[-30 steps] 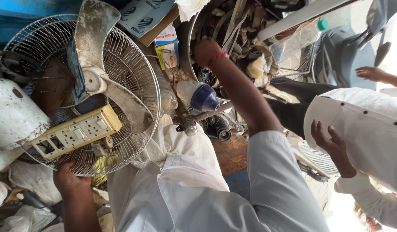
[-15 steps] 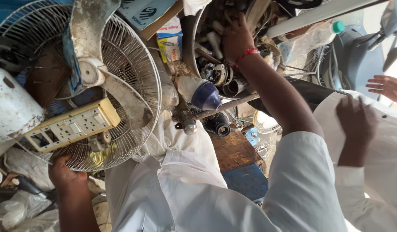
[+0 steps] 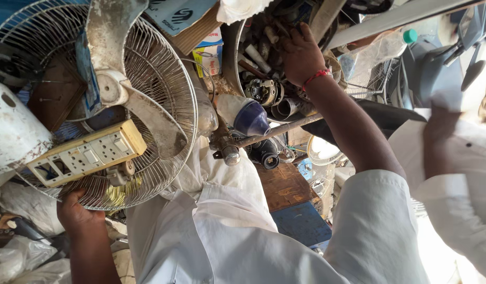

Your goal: The person moves old electric fans around a cluttered work area, lifting and repositioning fan guards and bodies, picking up small fan parts and motor pieces, and placing items among piles of scrap fans and components.

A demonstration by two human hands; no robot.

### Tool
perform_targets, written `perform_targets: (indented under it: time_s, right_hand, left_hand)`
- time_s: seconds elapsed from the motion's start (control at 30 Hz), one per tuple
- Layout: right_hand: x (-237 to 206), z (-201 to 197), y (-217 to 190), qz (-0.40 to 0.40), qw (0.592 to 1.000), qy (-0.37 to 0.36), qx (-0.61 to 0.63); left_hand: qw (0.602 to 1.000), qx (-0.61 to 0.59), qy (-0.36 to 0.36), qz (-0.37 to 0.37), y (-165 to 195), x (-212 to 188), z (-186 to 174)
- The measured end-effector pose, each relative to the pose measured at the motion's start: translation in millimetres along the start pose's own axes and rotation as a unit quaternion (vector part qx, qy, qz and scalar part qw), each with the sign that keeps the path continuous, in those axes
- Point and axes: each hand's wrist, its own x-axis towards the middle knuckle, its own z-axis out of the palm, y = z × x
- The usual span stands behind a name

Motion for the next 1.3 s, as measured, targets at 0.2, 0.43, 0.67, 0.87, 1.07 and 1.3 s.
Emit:
perform_targets:
  time_s: [0.2, 0.43, 0.67, 0.87, 1.07, 1.3]
  right_hand:
    - [-5, -3, 5, -0.006, 0.999, -0.044, 0.003]
    - [12, -3, -9, 0.002, 0.999, -0.006, 0.041]
    - [29, -28, -48, 0.005, 0.971, 0.079, 0.227]
    - [-21, -52, -66, 0.284, 0.802, 0.181, 0.493]
    - [-58, -58, -105, 0.341, 0.658, 0.275, 0.613]
    - [-47, -84, -157, 0.314, 0.540, 0.198, 0.755]
  left_hand:
    - [0.998, -0.030, -0.054, 0.014, -3, -6, 1]
    - [0.998, -0.029, -0.052, 0.008, -1, -8, 9]
    - [0.999, 0.000, -0.040, -0.009, 2, 0, -5]
    - [0.999, 0.028, -0.023, -0.013, 3, 11, -13]
    - [0.999, 0.020, -0.021, -0.024, 3, 17, -7]
    - [1.000, 0.012, -0.014, -0.025, -10, 32, -10]
